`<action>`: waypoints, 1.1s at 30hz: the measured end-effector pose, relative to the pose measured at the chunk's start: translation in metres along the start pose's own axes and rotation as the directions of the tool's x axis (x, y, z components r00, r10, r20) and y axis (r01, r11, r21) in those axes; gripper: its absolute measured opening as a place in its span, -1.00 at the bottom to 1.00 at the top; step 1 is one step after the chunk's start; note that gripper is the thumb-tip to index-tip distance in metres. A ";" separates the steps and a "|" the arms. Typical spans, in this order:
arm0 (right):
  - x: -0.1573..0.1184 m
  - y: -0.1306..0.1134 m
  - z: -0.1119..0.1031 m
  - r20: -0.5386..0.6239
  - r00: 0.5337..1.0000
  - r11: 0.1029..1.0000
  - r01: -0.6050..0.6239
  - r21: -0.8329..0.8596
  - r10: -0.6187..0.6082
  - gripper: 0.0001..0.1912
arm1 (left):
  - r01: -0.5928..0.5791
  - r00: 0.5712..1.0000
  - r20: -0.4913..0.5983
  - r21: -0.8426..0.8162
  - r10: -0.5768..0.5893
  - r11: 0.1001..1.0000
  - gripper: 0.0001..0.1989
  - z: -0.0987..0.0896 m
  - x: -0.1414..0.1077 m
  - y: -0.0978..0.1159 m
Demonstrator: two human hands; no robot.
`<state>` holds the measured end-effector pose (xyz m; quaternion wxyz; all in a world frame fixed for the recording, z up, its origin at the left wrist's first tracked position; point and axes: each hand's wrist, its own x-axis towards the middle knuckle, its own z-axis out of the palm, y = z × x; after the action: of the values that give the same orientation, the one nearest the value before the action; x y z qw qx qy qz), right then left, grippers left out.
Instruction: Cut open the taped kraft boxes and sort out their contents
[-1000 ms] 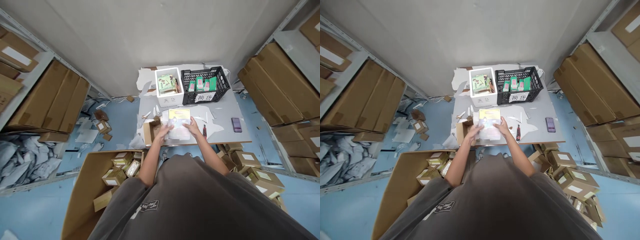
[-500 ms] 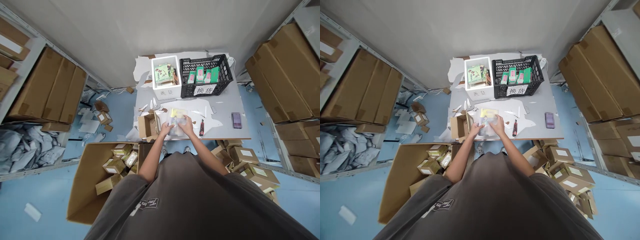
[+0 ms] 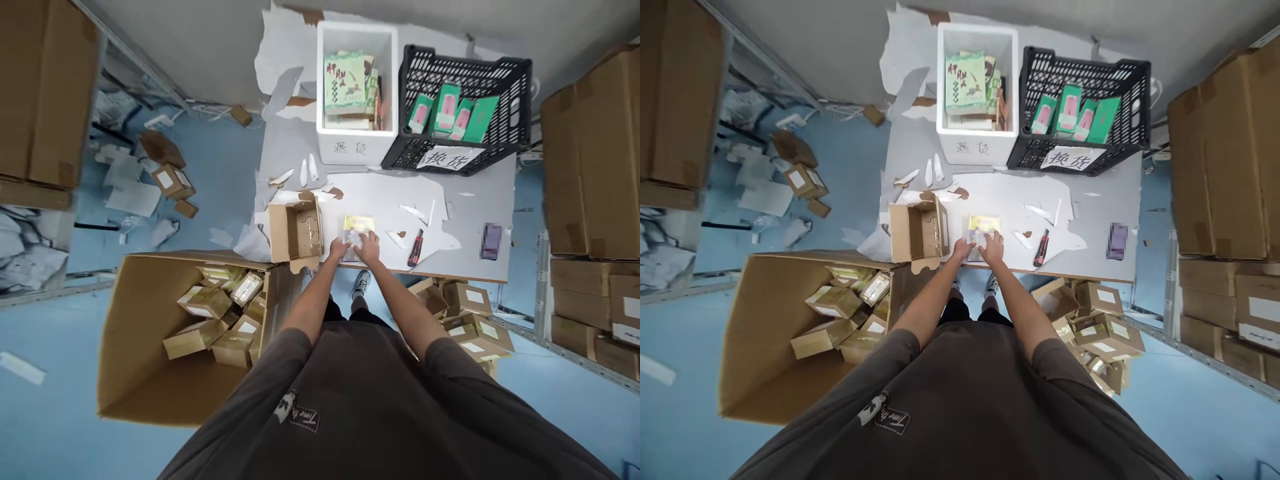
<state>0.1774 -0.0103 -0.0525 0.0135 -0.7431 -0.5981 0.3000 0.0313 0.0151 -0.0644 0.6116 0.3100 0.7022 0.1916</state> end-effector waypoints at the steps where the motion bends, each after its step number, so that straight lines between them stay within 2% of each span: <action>1: 0.000 -0.001 0.004 -0.001 1.000 1.000 -0.017 -0.021 0.017 -0.35 | -0.016 0.999 -0.033 0.044 0.018 0.999 -0.60 0.000 0.003 -0.006; 3: -0.001 -0.007 0.010 -0.011 0.998 0.997 -0.062 -0.044 0.061 -0.35 | -0.108 0.981 -0.135 0.197 0.136 0.974 -0.49 -0.003 0.001 -0.017; 5: 0.000 -0.018 0.012 -0.042 0.994 0.993 -0.106 -0.042 0.104 -0.33 | -0.226 0.927 -0.196 0.392 0.321 0.892 -0.41 -0.008 -0.009 -0.026; 6: 0.000 -0.026 0.014 -0.062 0.991 0.992 -0.123 -0.032 0.121 -0.30 | -0.278 0.900 -0.175 0.474 0.399 0.835 -0.41 -0.011 -0.015 -0.032; 8: 0.004 -0.042 0.017 -0.081 0.985 0.988 -0.157 -0.007 0.156 -0.23 | -0.357 0.882 -0.053 0.574 0.468 0.737 -0.40 -0.019 -0.026 -0.043; 11: 0.012 -0.065 0.024 -0.040 0.973 0.974 -0.228 -0.003 0.228 -0.08 | -0.417 0.892 0.166 0.665 0.421 0.620 -0.28 -0.031 -0.035 -0.060; 14: 0.022 -0.078 0.027 -0.011 0.956 0.956 -0.292 -0.021 0.292 0.07 | -0.451 0.887 0.295 0.716 0.354 0.533 -0.16 -0.039 -0.034 -0.071; 16: 0.027 -0.082 0.026 0.010 0.951 0.951 -0.310 0.005 0.310 0.16 | -0.456 0.886 0.325 0.738 0.331 0.498 -0.19 -0.039 -0.033 -0.074; 18: 0.031 -0.085 0.021 0.022 0.949 0.948 -0.316 0.046 0.315 0.19 | -0.420 0.904 0.306 0.767 0.299 0.485 -0.24 -0.036 -0.032 -0.073; 21: 0.035 -0.086 0.006 0.034 0.949 0.945 -0.316 0.079 0.314 0.10 | -0.361 0.929 0.265 0.804 0.259 0.473 -0.27 -0.030 -0.034 -0.070; 24: 0.039 -0.072 -0.023 0.059 0.961 0.948 -0.276 0.158 0.270 -0.01 | -0.335 0.937 0.236 0.813 0.256 0.477 -0.26 -0.028 -0.038 -0.071; 27: 0.040 -0.038 -0.060 0.024 0.983 0.909 -0.176 0.379 0.181 -0.15 | -0.312 0.941 0.195 0.813 0.276 0.491 -0.23 -0.030 -0.043 -0.076; 30: 0.036 0.003 -0.082 0.032 0.990 0.753 -0.125 0.646 0.136 -0.32 | -0.279 0.948 0.155 0.823 0.277 0.494 -0.19 -0.033 -0.047 -0.082; 33: 0.031 0.033 -0.078 0.138 0.981 0.628 -0.192 0.754 0.135 -0.41 | -0.236 0.958 0.119 0.846 0.261 0.479 -0.17 -0.038 -0.050 -0.086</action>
<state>0.2460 0.0342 -0.0145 0.2780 -0.7083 -0.3457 0.5492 -0.0202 -0.0774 -0.0769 0.3373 0.6650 0.6606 -0.0867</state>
